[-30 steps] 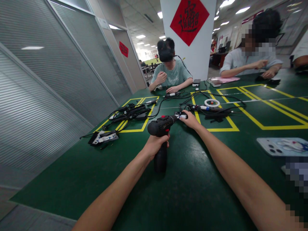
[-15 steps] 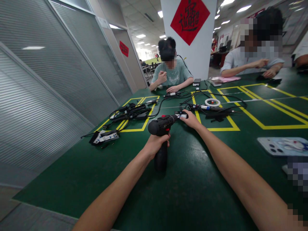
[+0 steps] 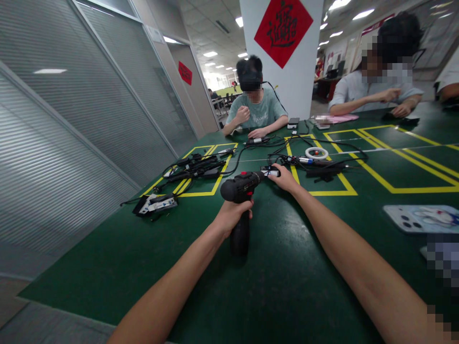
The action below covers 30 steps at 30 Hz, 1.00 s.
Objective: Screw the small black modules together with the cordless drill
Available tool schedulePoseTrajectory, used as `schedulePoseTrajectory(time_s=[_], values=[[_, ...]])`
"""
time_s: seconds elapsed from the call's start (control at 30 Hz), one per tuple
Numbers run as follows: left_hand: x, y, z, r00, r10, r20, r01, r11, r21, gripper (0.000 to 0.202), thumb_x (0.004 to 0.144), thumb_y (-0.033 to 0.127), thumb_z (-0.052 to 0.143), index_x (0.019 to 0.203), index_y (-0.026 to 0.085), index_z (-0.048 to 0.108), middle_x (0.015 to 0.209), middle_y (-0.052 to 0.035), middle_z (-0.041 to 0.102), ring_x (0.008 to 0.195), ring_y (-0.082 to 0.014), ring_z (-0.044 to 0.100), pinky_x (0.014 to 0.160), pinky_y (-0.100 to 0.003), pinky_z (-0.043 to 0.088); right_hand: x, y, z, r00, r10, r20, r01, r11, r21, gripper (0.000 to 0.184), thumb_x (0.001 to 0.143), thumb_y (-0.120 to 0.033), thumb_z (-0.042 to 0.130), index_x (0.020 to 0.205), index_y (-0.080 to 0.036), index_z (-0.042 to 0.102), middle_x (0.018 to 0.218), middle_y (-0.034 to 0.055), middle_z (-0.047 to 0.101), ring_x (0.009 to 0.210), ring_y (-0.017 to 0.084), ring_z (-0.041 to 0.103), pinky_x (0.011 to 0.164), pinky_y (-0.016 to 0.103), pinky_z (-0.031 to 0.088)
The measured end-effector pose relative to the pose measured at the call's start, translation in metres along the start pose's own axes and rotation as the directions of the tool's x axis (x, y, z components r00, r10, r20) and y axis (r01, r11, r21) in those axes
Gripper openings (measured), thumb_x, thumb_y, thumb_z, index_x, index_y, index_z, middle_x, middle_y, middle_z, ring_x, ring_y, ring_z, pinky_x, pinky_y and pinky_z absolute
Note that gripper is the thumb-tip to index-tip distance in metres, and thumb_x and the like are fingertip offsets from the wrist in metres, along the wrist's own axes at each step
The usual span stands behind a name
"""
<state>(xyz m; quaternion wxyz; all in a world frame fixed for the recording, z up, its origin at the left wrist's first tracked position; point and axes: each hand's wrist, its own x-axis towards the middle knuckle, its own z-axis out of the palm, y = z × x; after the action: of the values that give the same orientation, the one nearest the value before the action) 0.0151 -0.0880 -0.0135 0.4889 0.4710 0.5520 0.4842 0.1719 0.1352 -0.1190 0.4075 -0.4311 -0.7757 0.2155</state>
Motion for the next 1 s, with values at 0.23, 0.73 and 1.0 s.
schedulePoseTrajectory(time_s=[0.23,0.73,1.0], values=[[-0.0005,0.0005,-0.0003,1.0,0.002,0.005,-0.002,1.0,-0.002,0.02,0.065,0.018,0.062,0.084,0.012,0.061,0.079,-0.0028,0.06,0.05,-0.0092,0.053,0.052,-0.025,0.043,-0.0003,-0.0006,-0.0004,1.0,-0.002,0.001,0.002,1.0,-0.002,0.053,0.077,-0.038,0.061,0.126,-0.02,0.051,0.118,0.0104,0.056,0.108,0.024,0.055,0.096,0.039,0.041],[0.0002,-0.0017,-0.0012,1.0,0.017,0.019,-0.017,1.0,0.004,0.02,0.067,0.019,0.061,0.087,0.013,0.061,0.079,-0.0023,0.059,0.051,-0.0091,0.054,0.052,-0.024,0.043,-0.0007,-0.0004,-0.0005,1.0,-0.01,0.003,0.01,1.0,0.004,0.053,0.077,-0.039,0.06,0.126,-0.02,0.051,0.118,0.0102,0.056,0.108,0.025,0.055,0.095,0.038,0.042],[-0.0005,-0.0015,-0.0016,1.0,0.016,0.012,-0.016,1.0,0.01,0.019,0.068,0.018,0.06,0.087,0.012,0.06,0.081,-0.0029,0.059,0.052,-0.009,0.054,0.053,-0.024,0.042,0.0001,0.002,0.0006,1.0,-0.016,0.001,0.016,1.0,0.005,0.053,0.077,-0.039,0.06,0.125,-0.02,0.051,0.117,0.01,0.056,0.106,0.024,0.056,0.095,0.038,0.042]])
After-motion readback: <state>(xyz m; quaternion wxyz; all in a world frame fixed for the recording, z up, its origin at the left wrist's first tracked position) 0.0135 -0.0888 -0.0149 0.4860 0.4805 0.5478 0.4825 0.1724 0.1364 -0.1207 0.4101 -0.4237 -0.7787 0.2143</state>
